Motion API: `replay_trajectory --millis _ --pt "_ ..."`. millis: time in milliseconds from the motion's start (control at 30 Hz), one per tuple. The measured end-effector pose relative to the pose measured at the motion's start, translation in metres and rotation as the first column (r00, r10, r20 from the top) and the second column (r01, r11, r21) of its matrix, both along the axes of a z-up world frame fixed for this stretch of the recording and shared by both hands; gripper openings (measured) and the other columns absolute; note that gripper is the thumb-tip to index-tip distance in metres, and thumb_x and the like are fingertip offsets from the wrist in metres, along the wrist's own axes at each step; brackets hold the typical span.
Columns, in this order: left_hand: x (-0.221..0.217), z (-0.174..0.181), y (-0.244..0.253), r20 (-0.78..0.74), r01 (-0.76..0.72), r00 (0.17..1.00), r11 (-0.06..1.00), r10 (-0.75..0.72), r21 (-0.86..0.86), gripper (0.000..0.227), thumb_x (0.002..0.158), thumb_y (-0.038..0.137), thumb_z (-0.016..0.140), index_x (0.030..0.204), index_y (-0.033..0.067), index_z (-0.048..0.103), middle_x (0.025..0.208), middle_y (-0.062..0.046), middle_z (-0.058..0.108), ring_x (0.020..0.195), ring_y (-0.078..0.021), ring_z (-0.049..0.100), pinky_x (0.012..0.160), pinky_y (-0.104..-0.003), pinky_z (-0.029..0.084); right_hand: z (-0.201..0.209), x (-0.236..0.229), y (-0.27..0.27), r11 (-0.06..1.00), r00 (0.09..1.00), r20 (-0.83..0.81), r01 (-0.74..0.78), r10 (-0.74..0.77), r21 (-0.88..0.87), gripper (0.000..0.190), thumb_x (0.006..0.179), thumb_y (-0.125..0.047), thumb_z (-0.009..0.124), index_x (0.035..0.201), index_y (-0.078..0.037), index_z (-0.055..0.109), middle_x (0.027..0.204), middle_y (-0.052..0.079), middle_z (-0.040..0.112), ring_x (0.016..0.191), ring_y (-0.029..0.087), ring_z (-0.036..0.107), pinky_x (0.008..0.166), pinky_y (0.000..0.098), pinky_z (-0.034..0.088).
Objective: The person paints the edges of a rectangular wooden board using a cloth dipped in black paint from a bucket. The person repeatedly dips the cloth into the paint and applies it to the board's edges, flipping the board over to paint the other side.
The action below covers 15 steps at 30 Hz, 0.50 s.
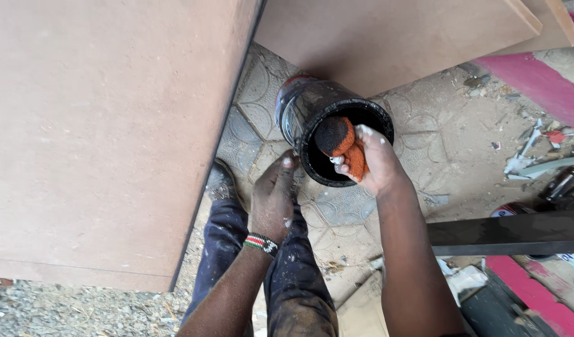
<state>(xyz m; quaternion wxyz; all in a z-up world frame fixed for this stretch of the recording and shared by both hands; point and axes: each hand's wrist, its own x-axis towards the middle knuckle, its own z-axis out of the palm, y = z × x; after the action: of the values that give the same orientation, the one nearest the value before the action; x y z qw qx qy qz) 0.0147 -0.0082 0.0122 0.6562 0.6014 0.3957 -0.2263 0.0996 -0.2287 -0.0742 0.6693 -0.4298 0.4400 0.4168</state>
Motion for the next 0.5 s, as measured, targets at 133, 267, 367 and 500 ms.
replay_trajectory --millis 133,267,367,500 --pt "-0.019 0.008 -0.003 0.108 0.106 0.986 0.983 -0.123 0.149 0.061 0.123 0.049 0.054 0.154 0.0024 0.078 0.165 -0.025 0.075 0.157 -0.0396 0.070 0.135 -0.055 0.048 -0.014 -0.038 -0.019 0.936 0.967 0.076 0.212 -0.242 0.280 0.036 0.125 -0.015 0.052 0.155 -0.007 0.069 0.143 0.021 0.079 0.116 0.034 0.079 0.104 0.0488 0.065" --pt "-0.032 0.068 0.008 0.200 0.286 0.900 0.872 -0.386 0.398 0.048 0.123 0.041 0.048 0.137 0.0055 0.079 0.132 -0.017 0.084 0.128 -0.0341 0.079 0.111 -0.045 0.056 0.002 -0.057 -0.005 0.897 0.943 0.217 0.144 -0.253 0.418 0.060 0.109 -0.030 0.080 0.163 -0.008 0.067 0.138 0.027 0.075 0.103 0.039 0.075 0.094 0.0594 0.065" --pt "-0.014 0.130 0.025 0.304 0.336 0.809 0.820 -0.503 0.463 0.040 0.124 0.038 0.056 0.116 0.0081 0.082 0.100 -0.011 0.085 0.095 -0.0319 0.082 0.085 -0.045 0.061 0.030 -0.054 0.030 0.869 0.887 0.291 0.204 -0.359 0.450 0.058 0.109 -0.015 0.077 0.165 -0.013 0.068 0.144 0.021 0.072 0.098 0.035 0.068 0.081 0.0516 0.059" --pt "0.054 0.174 0.081 0.337 0.271 0.755 0.734 -0.563 0.622 0.036 0.120 0.039 0.062 0.119 0.0118 0.086 0.110 -0.005 0.090 0.103 -0.0208 0.086 0.094 -0.038 0.067 0.038 -0.054 0.088 0.834 0.837 0.281 0.315 -0.469 0.453 0.066 0.096 -0.038 0.092 0.155 -0.013 0.073 0.149 0.015 0.080 0.113 0.030 0.075 0.068 0.0420 0.055"
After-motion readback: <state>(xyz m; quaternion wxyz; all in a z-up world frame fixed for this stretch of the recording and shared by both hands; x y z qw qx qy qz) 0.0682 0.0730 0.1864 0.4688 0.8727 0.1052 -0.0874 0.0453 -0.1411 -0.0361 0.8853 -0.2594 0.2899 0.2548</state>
